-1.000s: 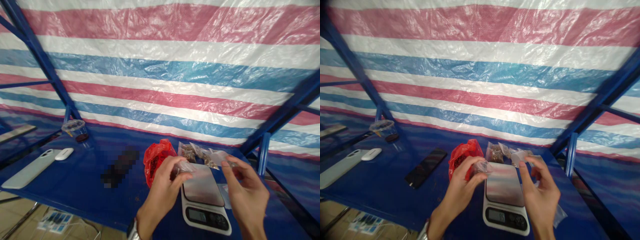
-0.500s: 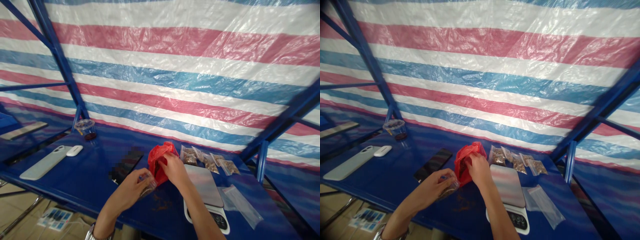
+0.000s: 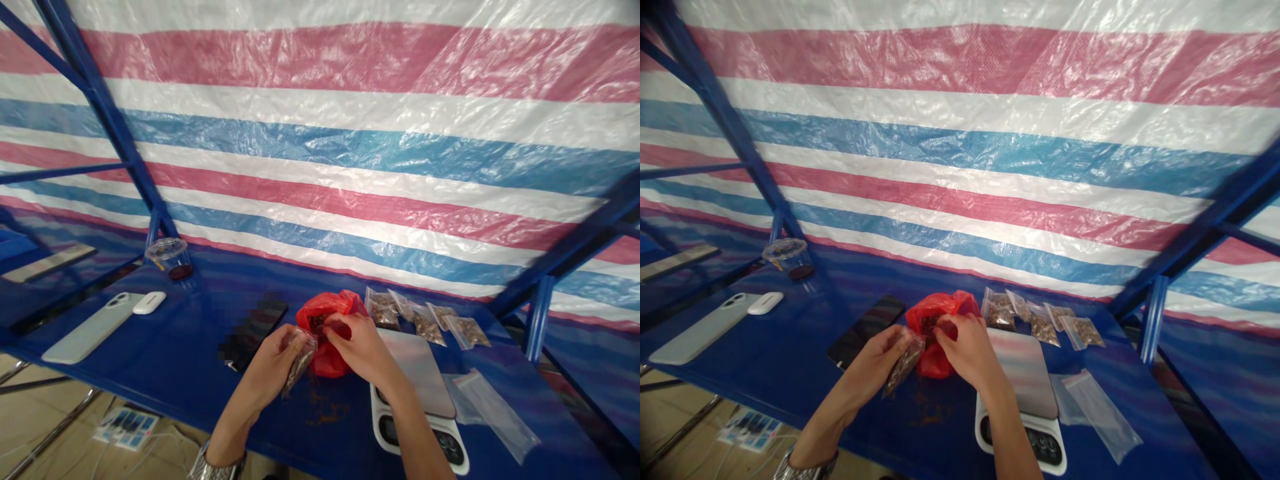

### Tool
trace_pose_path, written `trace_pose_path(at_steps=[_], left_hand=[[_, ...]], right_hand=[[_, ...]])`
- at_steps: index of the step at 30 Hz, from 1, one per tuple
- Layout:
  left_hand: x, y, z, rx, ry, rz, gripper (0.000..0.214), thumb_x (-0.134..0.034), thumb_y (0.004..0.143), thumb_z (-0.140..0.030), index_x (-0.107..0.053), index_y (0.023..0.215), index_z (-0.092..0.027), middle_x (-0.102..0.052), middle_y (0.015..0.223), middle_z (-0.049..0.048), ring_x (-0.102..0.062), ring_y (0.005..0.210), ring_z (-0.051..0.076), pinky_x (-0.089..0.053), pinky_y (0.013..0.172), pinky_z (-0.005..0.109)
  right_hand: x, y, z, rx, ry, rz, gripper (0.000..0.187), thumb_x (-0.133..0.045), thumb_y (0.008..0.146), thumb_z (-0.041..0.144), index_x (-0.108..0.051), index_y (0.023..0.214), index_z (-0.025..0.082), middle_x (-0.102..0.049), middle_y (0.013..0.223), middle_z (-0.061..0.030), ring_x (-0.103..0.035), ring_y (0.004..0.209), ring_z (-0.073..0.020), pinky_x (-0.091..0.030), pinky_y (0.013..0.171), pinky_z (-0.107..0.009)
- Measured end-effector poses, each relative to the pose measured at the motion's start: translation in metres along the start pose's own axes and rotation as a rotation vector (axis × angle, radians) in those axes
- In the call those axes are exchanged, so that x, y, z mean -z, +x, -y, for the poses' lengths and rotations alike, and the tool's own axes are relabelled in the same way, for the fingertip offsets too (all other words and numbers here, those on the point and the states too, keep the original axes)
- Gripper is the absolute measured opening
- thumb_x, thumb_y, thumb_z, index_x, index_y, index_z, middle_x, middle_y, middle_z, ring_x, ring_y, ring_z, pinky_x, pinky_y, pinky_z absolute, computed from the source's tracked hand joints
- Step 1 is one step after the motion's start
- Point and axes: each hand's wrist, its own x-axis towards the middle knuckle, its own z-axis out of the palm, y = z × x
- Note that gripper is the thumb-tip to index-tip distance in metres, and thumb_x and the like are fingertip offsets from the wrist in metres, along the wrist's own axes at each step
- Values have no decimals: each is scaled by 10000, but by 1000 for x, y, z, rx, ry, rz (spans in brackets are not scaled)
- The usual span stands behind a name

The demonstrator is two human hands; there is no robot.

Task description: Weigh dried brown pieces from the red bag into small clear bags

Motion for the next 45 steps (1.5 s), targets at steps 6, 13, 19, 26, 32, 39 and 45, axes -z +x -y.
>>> trace_pose_path(at_steps=[6,13,19,26,32,39,45], left_hand=[[-12,5,14,-81,-100,49,488,-643,893,-629,-555,1100,-195,-647,799,-6,-551,646,120,-415,595,226],[-26,6,22,-186,-103,78,496,-629,968,-434,-430,1381,-247,-662,1295,100,-675,1072,198,-532,934,329],[-24,8,29,-244,-156,80,614,-671,944,-317,-390,1488,-289,-624,1425,107,-617,1304,248,-448,1147,406],[-21,6,32,-279,-168,53,600,-686,939,-301,-437,1485,-310,-611,1449,95,-647,1260,242,-492,1103,393],[-22,2,38,-274,-147,-60,582,-696,911,-273,-473,1447,-319,-599,1421,78,-677,1190,212,-548,1004,355],[-22,-5,34,-341,-165,-178,575,-751,864,-306,-500,1379,-259,-714,1242,77,-704,1170,222,-512,1092,409],[-39,-21,17,-395,-99,-277,525,-758,866,-371,-547,1329,-236,-704,1289,114,-709,1166,240,-524,1081,411]], right_hand=[[17,-11,-6,-72,215,-109,253,-609,967,422,-765,1019,231,-800,993,-56,-739,954,-246,-533,925,-380],[13,-13,13,7,307,-195,201,-641,962,382,-753,1073,258,-784,1110,-48,-714,1056,-233,-507,1008,-385],[4,-16,14,74,191,-113,251,-683,910,249,-723,1151,307,-754,1212,-19,-674,1137,-247,-450,1070,-430],[-3,-19,15,110,266,-119,318,-668,900,173,-727,1179,315,-746,1235,-11,-665,1175,-232,-484,1069,-398],[-3,-23,16,97,295,-300,249,-701,923,275,-740,1168,299,-752,1239,-34,-690,1163,-241,-516,1057,-396],[20,-35,-5,81,238,-707,233,-744,899,366,-753,1099,248,-767,1154,-62,-709,1092,-243,-536,1028,-408],[59,-56,-51,-80,371,-1168,395,-822,810,462,-747,1077,181,-759,1109,-105,-716,1026,-261,-542,1013,-474]])
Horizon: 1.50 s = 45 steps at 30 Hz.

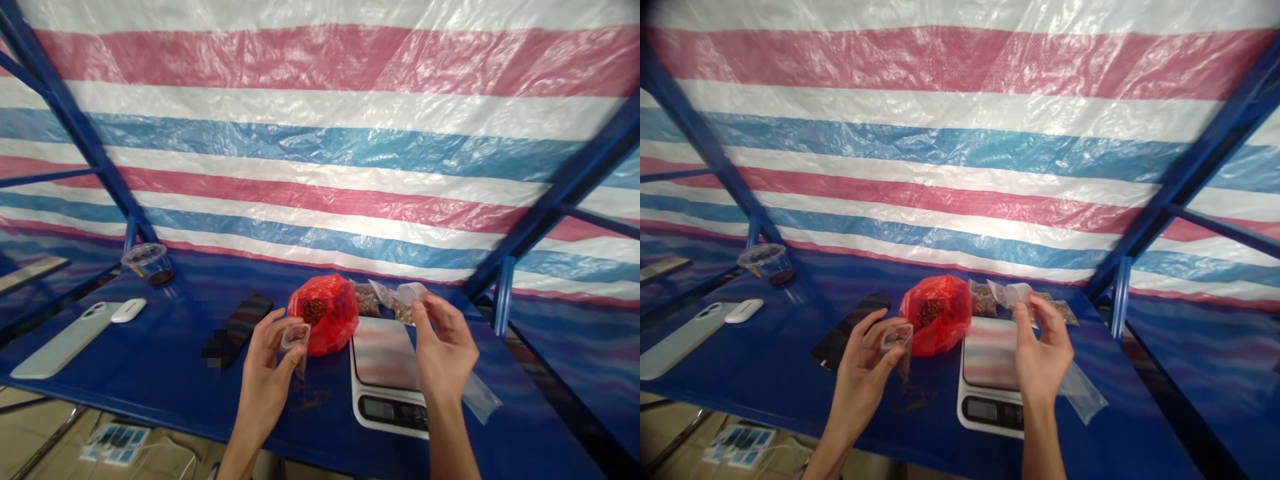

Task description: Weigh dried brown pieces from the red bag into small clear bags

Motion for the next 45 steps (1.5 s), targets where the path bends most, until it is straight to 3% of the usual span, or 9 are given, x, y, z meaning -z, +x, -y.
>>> trace_pose_path(at_steps=[3,8,11,14,17,22,27,36,45], left_hand=[[-30,-4,-15,5,83,64,466,-736,876,-332,-592,1310,-239,-676,1358,117,-680,1230,249,-504,1099,394],[-97,2,-23,65,218,431,607,-650,918,-229,-481,1499,-278,-728,1254,82,-715,1128,225,-534,1034,387],[-126,10,-17,-1,410,467,603,-637,928,-225,-491,1510,-280,-709,1309,105,-697,1174,271,-511,1062,454],[-141,13,-10,-26,530,462,650,-694,910,-288,-484,1525,-265,-697,1342,130,-676,1221,315,-504,1070,496],[-137,14,-3,-38,560,428,682,-697,919,-408,-468,1537,-237,-689,1354,155,-658,1252,330,-504,1075,512],[-100,18,23,-71,616,176,535,-526,1002,-471,-567,1424,-144,-663,1375,221,-622,1297,368,-449,1125,599],[-78,18,36,-109,546,142,373,-500,1020,-409,-657,1283,-196,-714,1305,152,-668,1234,313,-489,1107,552],[-82,6,17,-425,498,100,180,-539,1010,-246,-691,1106,-250,-717,1110,67,-678,1073,223,-538,978,386],[-93,-4,11,-563,599,135,165,-593,955,-191,-674,1086,-250,-715,1049,65,-656,1009,243,-527,913,405]], right_hand=[[20,12,-11,-62,-9,-87,432,-837,786,487,-748,1066,170,-760,1080,-107,-722,975,-256,-547,993,-483],[37,20,-19,-109,1,-111,458,-828,784,514,-744,1067,164,-758,1069,-109,-716,971,-254,-548,981,-478],[40,20,-20,-124,-6,-107,450,-820,790,518,-745,1062,167,-755,1089,-113,-713,979,-257,-546,979,-472],[42,17,-22,-144,-22,-89,437,-816,794,517,-747,1055,174,-751,1101,-111,-708,990,-257,-539,984,-464],[45,14,-24,-159,-41,-83,435,-809,804,519,-742,1063,176,-751,1099,-110,-704,978,-251,-536,988,-461],[52,16,-23,-135,-66,-103,436,-798,823,515,-739,1084,171,-750,1120,-119,-707,978,-252,-539,985,-468],[52,15,-18,-118,-85,-91,419,-804,822,511,-743,1067,176,-754,1107,-118,-706,973,-250,-537,993,-472],[40,5,-13,-149,-98,-48,427,-795,815,533,-746,1062,188,-755,1114,-106,-701,990,-257,-524,985,-464],[39,4,-13,-123,-151,-18,404,-775,836,528,-741,1052,189,-760,1095,-105,-697,1013,-268,-519,969,-451]])
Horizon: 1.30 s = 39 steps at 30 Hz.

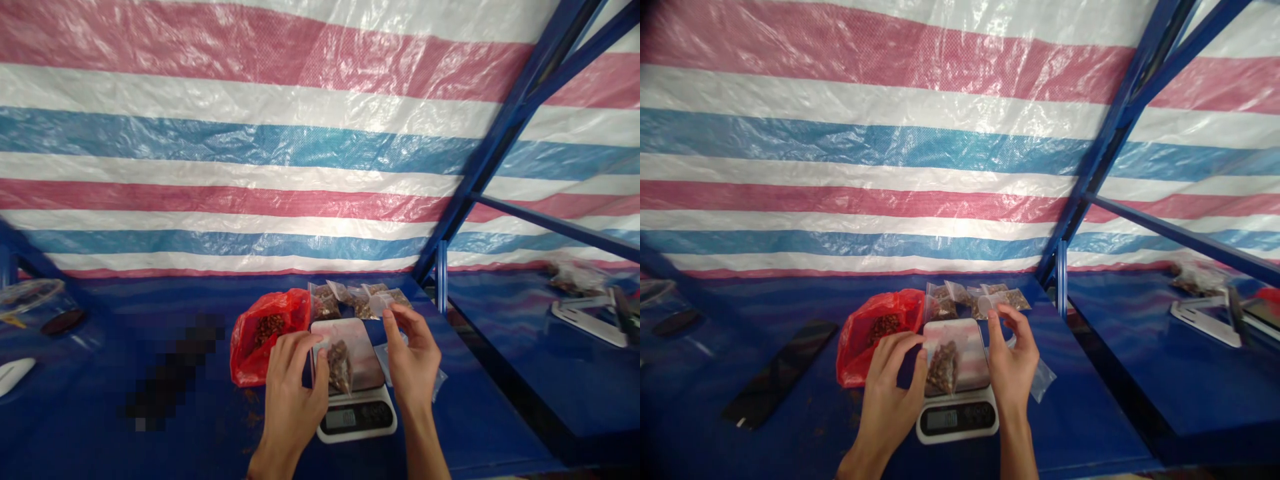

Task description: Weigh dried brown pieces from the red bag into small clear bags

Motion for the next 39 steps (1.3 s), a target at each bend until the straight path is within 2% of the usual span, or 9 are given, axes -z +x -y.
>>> trace_pose_path(at_steps=[6,11,19,23,27,31,34,36,39], left_hand=[[-3,2,-7,18,55,14,165,-633,941,-254,-676,1100,-257,-716,1077,77,-645,1021,272,-502,910,436],[-11,-4,-13,10,191,138,418,-744,873,-398,-651,1252,-246,-702,1239,117,-615,1115,348,-469,930,502],[-16,-4,-12,36,108,195,339,-725,856,-216,-698,1191,-268,-779,1059,65,-658,991,311,-482,894,481],[-11,-1,-10,176,-105,103,317,-690,872,-215,-703,1185,-263,-762,1119,76,-687,1025,283,-544,918,461],[-3,4,-7,292,-298,-88,236,-673,906,-251,-686,1140,-225,-734,1166,83,-693,1104,250,-570,970,407],[7,8,3,317,-318,-368,329,-736,882,-280,-633,1188,-218,-681,1212,83,-669,1139,232,-553,1027,392],[14,9,9,381,-327,-515,479,-775,848,-299,-581,1277,-213,-654,1226,93,-672,1120,234,-554,1017,395],[19,9,12,413,-338,-544,523,-763,857,-296,-555,1329,-209,-649,1225,96,-675,1109,232,-555,1006,387],[25,9,18,390,-266,-507,403,-710,891,-256,-605,1279,-222,-643,1203,79,-660,1099,220,-536,1004,364]], right_hand=[[3,2,-1,10,-28,-16,400,-772,838,527,-743,1052,191,-763,1091,-103,-695,1007,-266,-519,960,-448],[2,2,0,24,-31,-16,404,-769,840,536,-747,1047,190,-767,1090,-105,-696,1010,-269,-522,951,-440],[0,0,-1,3,-39,-8,417,-765,835,552,-748,1050,195,-763,1087,-99,-686,998,-266,-507,938,-432],[0,-1,1,24,-62,11,405,-756,848,547,-749,1052,197,-766,1098,-100,-689,995,-266,-510,928,-423],[-6,-6,4,121,-126,81,337,-725,889,507,-749,1054,214,-771,1109,-93,-699,1009,-268,-517,925,-416],[-25,-23,15,338,-196,285,184,-704,928,394,-746,1043,257,-775,1111,-62,-689,1065,-271,-487,991,-446],[-45,-45,28,404,-262,490,124,-675,951,296,-748,1052,293,-773,1135,-36,-672,1084,-269,-472,989,-449],[-58,-61,34,401,-275,607,147,-645,967,235,-744,1057,296,-773,1144,-28,-659,1103,-268,-467,994,-451],[-71,-78,36,416,-287,680,205,-650,953,196,-746,1105,295,-764,1209,-35,-634,1170,-290,-436,1048,-493]])
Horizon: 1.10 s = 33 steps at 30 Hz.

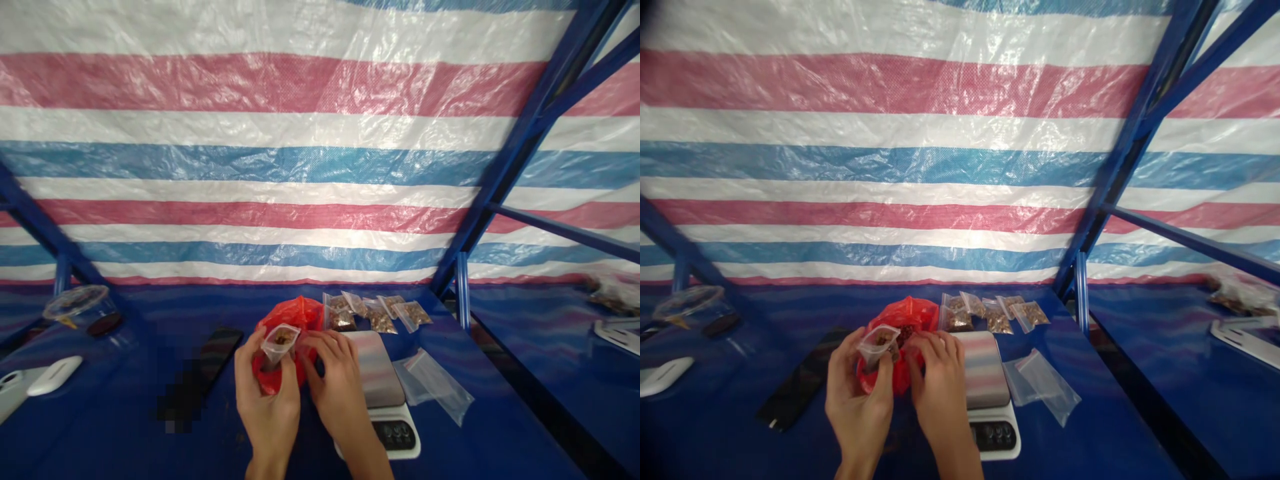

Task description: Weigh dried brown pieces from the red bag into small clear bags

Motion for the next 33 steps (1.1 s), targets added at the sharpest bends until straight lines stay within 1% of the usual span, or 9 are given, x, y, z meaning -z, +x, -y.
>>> trace_pose_path(at_steps=[2,4,6,8,12,17,22,28,33], left_hand=[[4,3,3,-71,86,33,284,-674,901,-214,-649,1184,-232,-638,1161,64,-646,1086,214,-530,991,349],[6,5,5,-128,147,59,239,-647,904,-185,-657,1137,-237,-637,1123,56,-642,1066,211,-535,969,342],[6,6,7,-149,153,92,234,-634,908,-181,-652,1134,-239,-644,1117,56,-646,1063,212,-545,954,341],[3,4,8,-150,119,136,240,-640,913,-202,-650,1149,-239,-659,1133,61,-657,1073,217,-554,950,347],[-3,-4,7,-65,47,241,320,-684,914,-277,-652,1231,-241,-693,1214,90,-680,1120,244,-558,998,393],[-4,-13,4,49,-69,353,357,-686,933,-385,-673,1259,-241,-706,1281,108,-667,1213,264,-517,1092,419],[-6,-13,2,247,-131,312,372,-675,925,-517,-729,1129,-211,-743,1198,108,-707,1133,256,-559,1026,374],[-8,-9,-3,292,-145,294,422,-723,870,-567,-749,1063,-193,-760,1149,112,-724,1096,261,-587,972,351],[-12,-10,-2,324,-187,247,442,-743,852,-571,-731,1079,-192,-757,1126,104,-734,1042,243,-606,934,339]], right_hand=[[-5,-1,3,3,-3,-8,244,-636,961,202,-745,1155,303,-740,1291,-42,-607,1242,-306,-394,1094,-527],[-5,0,4,-24,31,-41,260,-597,995,241,-735,1201,318,-713,1346,-42,-586,1288,-302,-366,1122,-535],[-1,1,5,-69,113,-73,259,-568,1023,305,-720,1232,325,-713,1331,-40,-596,1272,-279,-374,1126,-506],[3,2,6,-119,214,-89,237,-569,1026,362,-726,1197,314,-735,1256,-39,-625,1205,-255,-414,1096,-457],[6,3,6,-221,360,-123,216,-602,1000,422,-745,1037,265,-755,1104,-50,-662,1060,-238,-484,996,-384],[16,7,4,-308,543,-144,281,-628,971,485,-722,1007,222,-752,997,-56,-680,932,-220,-532,866,-321],[23,7,3,-388,687,-111,321,-658,940,531,-694,940,212,-721,874,-34,-651,816,-195,-514,740,-273],[17,4,4,-450,778,-147,324,-680,915,535,-620,840,226,-667,827,-8,-606,798,-183,-491,720,-259],[15,5,4,-445,787,-132,326,-666,927,546,-637,876,226,-674,841,-7,-608,807,-178,-498,742,-255]])
